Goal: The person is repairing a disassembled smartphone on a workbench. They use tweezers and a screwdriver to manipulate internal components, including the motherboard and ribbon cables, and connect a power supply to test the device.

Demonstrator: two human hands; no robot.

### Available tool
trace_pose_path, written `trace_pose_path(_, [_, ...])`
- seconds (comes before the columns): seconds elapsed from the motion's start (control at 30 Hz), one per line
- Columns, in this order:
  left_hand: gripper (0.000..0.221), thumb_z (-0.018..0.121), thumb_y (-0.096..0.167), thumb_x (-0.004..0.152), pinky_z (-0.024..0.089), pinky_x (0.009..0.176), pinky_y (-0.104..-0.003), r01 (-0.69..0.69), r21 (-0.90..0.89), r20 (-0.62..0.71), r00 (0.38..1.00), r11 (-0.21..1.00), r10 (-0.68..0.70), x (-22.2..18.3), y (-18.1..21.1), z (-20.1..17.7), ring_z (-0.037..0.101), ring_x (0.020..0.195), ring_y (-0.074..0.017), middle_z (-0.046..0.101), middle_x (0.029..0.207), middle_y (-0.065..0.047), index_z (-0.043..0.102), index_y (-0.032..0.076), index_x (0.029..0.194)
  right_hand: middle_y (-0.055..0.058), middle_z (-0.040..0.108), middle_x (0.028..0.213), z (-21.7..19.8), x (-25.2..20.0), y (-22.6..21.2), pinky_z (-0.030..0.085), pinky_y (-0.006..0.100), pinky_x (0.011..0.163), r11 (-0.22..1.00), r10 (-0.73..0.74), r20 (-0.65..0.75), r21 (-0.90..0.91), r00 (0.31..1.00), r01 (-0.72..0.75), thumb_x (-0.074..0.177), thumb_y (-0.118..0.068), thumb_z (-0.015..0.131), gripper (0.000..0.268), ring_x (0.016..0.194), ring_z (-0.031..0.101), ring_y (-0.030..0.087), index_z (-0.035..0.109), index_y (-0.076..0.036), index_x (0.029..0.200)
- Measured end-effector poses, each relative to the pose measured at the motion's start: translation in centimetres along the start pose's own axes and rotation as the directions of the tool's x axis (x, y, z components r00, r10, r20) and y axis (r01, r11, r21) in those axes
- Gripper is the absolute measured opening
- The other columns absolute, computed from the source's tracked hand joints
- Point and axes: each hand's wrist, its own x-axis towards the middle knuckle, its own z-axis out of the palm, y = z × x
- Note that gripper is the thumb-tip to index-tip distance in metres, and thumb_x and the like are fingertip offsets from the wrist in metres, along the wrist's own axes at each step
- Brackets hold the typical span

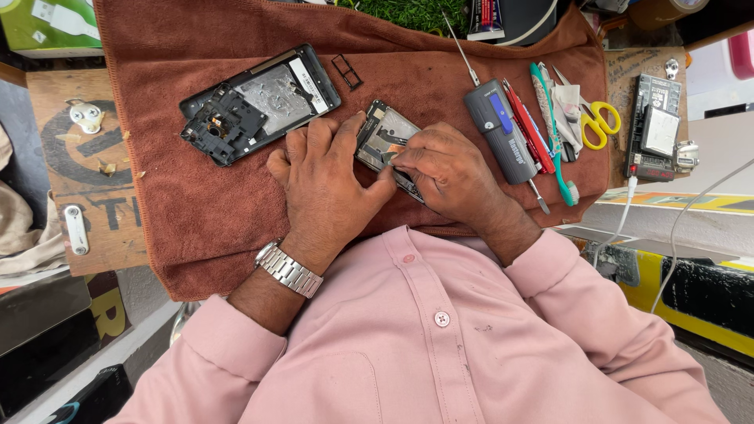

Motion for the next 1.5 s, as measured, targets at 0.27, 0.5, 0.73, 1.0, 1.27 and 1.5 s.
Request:
trace_pose_path(0.27, [0.072,0.085,0.048,0.074,0.030,0.091,-0.053,0.022,0.009,0.004,1.000,1.000,-0.022,0.16,-0.05,0.24,0.046,0.112,-0.0278,0.052,0.114,-0.006,0.067,0.013,0.134,0.010,0.070,0.101,-0.03,0.35,-0.05,0.056,0.040,0.089,1.000,0.019,0.017,0.012,1.000,-0.019,0.082,0.009,0.067,0.023,0.097,0.067,0.028,0.074,-0.002,0.102])
trace_pose_path(0.5, [0.070,0.086,0.048,0.076,0.030,0.092,-0.053,0.011,0.017,-0.003,1.000,1.000,-0.011,0.04,-0.10,0.26,0.047,0.112,-0.0270,0.052,0.112,-0.005,0.067,0.013,0.134,0.010,0.070,0.101,0.19,0.23,-0.18,0.056,0.040,0.089,0.999,0.051,0.010,-0.007,0.999,-0.051,0.082,0.008,0.068,0.022,0.098,0.067,0.029,0.075,-0.001,0.101])
trace_pose_path(0.73, [0.072,0.085,0.048,0.073,0.030,0.091,-0.053,0.010,-0.004,0.001,1.000,1.000,-0.010,0.26,-0.07,0.06,0.046,0.110,-0.0269,0.052,0.110,-0.006,0.067,0.012,0.134,0.011,0.071,0.100,0.52,0.28,-0.30,0.057,0.040,0.090,0.999,0.015,-0.047,-0.036,0.999,-0.016,0.083,0.005,0.071,0.017,0.098,0.068,0.029,0.074,-0.001,0.099])
trace_pose_path(1.0, [0.071,0.086,0.046,0.077,0.030,0.090,-0.052,0.002,-0.007,0.026,1.000,1.000,-0.002,0.15,-0.25,0.05,0.046,0.109,-0.0267,0.051,0.108,-0.005,0.066,0.010,0.135,0.010,0.071,0.099,0.43,0.37,-0.38,0.057,0.041,0.092,0.999,0.011,-0.029,-0.048,1.000,-0.013,0.084,0.006,0.070,0.017,0.099,0.069,0.029,0.075,-0.002,0.098])
trace_pose_path(1.27, [0.070,0.086,0.043,0.079,0.030,0.090,-0.052,-0.012,-0.001,0.036,0.999,1.000,0.012,0.21,-0.21,0.03,0.045,0.107,-0.0266,0.050,0.106,-0.005,0.066,0.008,0.137,0.012,0.071,0.100,0.34,0.53,-0.61,0.056,0.041,0.090,0.999,0.035,-0.029,-0.002,0.999,-0.035,0.083,0.008,0.068,0.018,0.099,0.069,0.030,0.074,0.000,0.098])
trace_pose_path(1.5, [0.068,0.085,0.040,0.080,0.031,0.089,-0.052,-0.017,-0.006,0.028,0.999,1.000,0.017,0.10,-0.18,-0.15,0.046,0.108,-0.0269,0.051,0.106,-0.006,0.066,0.009,0.137,0.012,0.071,0.101,0.75,0.44,-0.66,0.056,0.041,0.090,0.998,0.052,-0.030,-0.017,0.998,-0.053,0.082,0.010,0.066,0.021,0.098,0.069,0.030,0.074,0.001,0.099])
